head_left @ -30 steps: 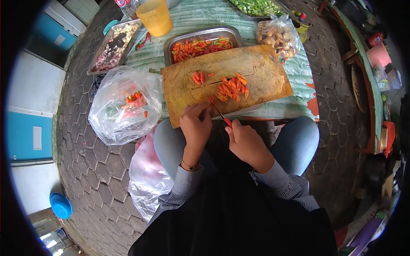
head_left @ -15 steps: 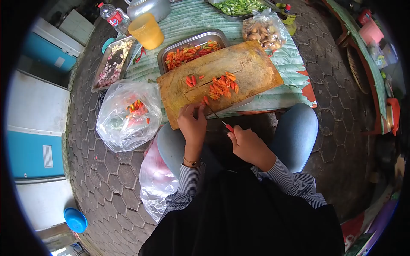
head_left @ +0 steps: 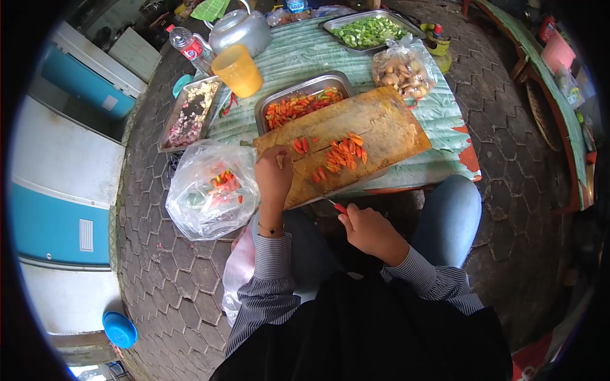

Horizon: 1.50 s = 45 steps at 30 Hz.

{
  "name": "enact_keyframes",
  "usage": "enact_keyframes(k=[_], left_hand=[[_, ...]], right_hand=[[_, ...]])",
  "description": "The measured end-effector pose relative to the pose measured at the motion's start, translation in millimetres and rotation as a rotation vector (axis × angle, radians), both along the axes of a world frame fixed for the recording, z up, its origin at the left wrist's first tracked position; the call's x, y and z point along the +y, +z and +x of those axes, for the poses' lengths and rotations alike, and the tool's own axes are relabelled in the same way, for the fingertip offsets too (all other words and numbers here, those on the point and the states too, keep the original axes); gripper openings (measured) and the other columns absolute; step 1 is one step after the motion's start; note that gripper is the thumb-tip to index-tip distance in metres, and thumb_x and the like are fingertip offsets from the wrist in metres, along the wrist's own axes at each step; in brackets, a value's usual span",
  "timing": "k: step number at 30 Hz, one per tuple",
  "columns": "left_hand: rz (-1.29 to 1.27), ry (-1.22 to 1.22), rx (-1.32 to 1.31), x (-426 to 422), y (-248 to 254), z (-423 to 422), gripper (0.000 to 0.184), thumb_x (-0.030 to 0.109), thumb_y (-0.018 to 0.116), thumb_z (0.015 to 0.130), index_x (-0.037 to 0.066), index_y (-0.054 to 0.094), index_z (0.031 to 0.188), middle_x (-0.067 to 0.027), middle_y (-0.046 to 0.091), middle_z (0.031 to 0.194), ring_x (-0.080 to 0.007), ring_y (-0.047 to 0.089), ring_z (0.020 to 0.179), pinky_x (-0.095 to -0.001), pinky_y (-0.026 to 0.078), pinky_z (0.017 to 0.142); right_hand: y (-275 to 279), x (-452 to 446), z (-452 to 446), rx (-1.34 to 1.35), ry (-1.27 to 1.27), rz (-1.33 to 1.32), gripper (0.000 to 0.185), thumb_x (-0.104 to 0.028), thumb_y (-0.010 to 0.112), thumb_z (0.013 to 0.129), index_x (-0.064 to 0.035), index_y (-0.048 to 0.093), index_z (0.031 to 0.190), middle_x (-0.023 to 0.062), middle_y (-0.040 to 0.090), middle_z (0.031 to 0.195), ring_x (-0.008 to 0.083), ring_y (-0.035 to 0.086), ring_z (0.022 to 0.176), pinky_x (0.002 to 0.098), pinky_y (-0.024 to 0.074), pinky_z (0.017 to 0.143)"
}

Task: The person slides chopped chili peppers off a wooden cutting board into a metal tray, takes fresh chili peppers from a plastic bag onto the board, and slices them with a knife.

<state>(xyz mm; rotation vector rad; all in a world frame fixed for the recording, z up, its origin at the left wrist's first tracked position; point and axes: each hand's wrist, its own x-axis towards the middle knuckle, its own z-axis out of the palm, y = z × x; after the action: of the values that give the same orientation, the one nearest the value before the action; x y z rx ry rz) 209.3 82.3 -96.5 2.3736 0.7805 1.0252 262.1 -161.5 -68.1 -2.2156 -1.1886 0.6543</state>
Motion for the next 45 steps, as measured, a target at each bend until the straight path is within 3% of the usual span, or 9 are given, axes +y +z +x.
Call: enact_keyframes(k=[3,6,12,14,23,36,38,42,45], left_hand=[[0.152,-0.175,0.073,9,2,11,0.014,0.011,0.072,0.076,0.003,0.07,0.087,-0.0095,0.068,0.075,-0.0214,0.053,0.05,-0.0336,0.044,0.052],[0.049,-0.139,0.154,-4,8,18,0.015,0.016,0.074,0.074,0.003,0.071,0.082,-0.0095,0.068,0.072,-0.0245,0.058,0.053,-0.0344,0.046,0.055],[-0.129,0.073,0.208,-16,13,15,0.017,0.019,0.075,0.072,0.004,0.071,0.08,-0.0106,0.069,0.072,-0.0216,0.062,0.057,-0.032,0.048,0.058],[-0.114,0.098,0.159,-15,11,10,0.011,0.012,0.072,0.072,0.004,0.069,0.079,-0.0119,0.069,0.075,-0.0316,0.067,0.071,-0.0384,0.052,0.064],[-0.005,0.116,0.197,-31,7,13,0.012,0.014,0.073,0.071,0.005,0.069,0.078,-0.0123,0.062,0.081,-0.0317,0.058,0.084,-0.0421,0.048,0.07],[0.113,0.058,0.142,-50,30,-25,0.006,0.008,0.07,0.071,0.005,0.068,0.076,-0.0103,0.061,0.077,-0.0307,0.057,0.078,-0.0398,0.047,0.069],[-0.043,-0.062,0.13,-52,28,-28,0.007,0.008,0.071,0.071,0.005,0.068,0.076,-0.0097,0.061,0.077,-0.0296,0.057,0.077,-0.0391,0.047,0.069],[-0.064,-0.008,0.124,-50,35,-48,0.006,0.008,0.07,0.072,0.005,0.068,0.076,-0.0098,0.062,0.077,-0.0291,0.058,0.077,-0.0378,0.046,0.069],[-0.223,-0.02,0.138,-44,40,-72,0.007,0.008,0.07,0.072,0.004,0.068,0.077,-0.0113,0.064,0.077,-0.0293,0.061,0.076,-0.0359,0.047,0.069]], right_hand=[[-1,-2,9,-0.079,-0.106,-0.009,0.033,-0.03,0.045,0.096,0.0018,0.051,0.089,0.0233,0.061,0.066,0.0403,0.063,0.062,0.0499,0.0511,0.056],[-5,-3,10,-0.05,-0.118,0.015,0.032,-0.03,0.047,0.096,0.0005,0.049,0.088,0.0234,0.059,0.064,0.0432,0.059,0.061,0.0527,0.0474,0.055],[0,3,11,-0.084,-0.105,-0.015,0.032,-0.029,0.045,0.096,0.0012,0.051,0.089,0.0213,0.061,0.063,0.0404,0.062,0.059,0.0496,0.0507,0.054],[-2,2,13,-0.096,-0.12,-0.007,0.032,-0.029,0.046,0.096,0.001,0.051,0.089,0.0213,0.061,0.063,0.0403,0.062,0.059,0.0493,0.0508,0.054],[-7,1,15,-0.124,-0.122,0.008,0.03,-0.029,0.047,0.096,0.0007,0.05,0.088,0.0215,0.061,0.063,0.0392,0.063,0.058,0.0481,0.0506,0.052],[-8,-2,19,-0.112,-0.128,0.0,0.029,-0.028,0.048,0.095,0.0003,0.05,0.088,0.0223,0.061,0.063,0.041,0.062,0.059,0.0498,0.05,0.053],[-8,-4,18,-0.109,-0.131,0.006,0.029,-0.028,0.048,0.095,-0.0001,0.05,0.088,0.0228,0.061,0.063,0.0417,0.062,0.06,0.0509,0.0498,0.054],[-6,-7,18,-0.129,-0.152,0.003,0.029,-0.029,0.047,0.095,-0.0008,0.049,0.09,0.0243,0.061,0.065,0.0442,0.061,0.064,0.0539,0.0491,0.057],[-3,-9,22,-0.105,-0.147,-0.022,0.028,-0.029,0.047,0.095,-0.0016,0.05,0.093,0.0255,0.061,0.067,0.0457,0.061,0.067,0.055,0.0486,0.059]])
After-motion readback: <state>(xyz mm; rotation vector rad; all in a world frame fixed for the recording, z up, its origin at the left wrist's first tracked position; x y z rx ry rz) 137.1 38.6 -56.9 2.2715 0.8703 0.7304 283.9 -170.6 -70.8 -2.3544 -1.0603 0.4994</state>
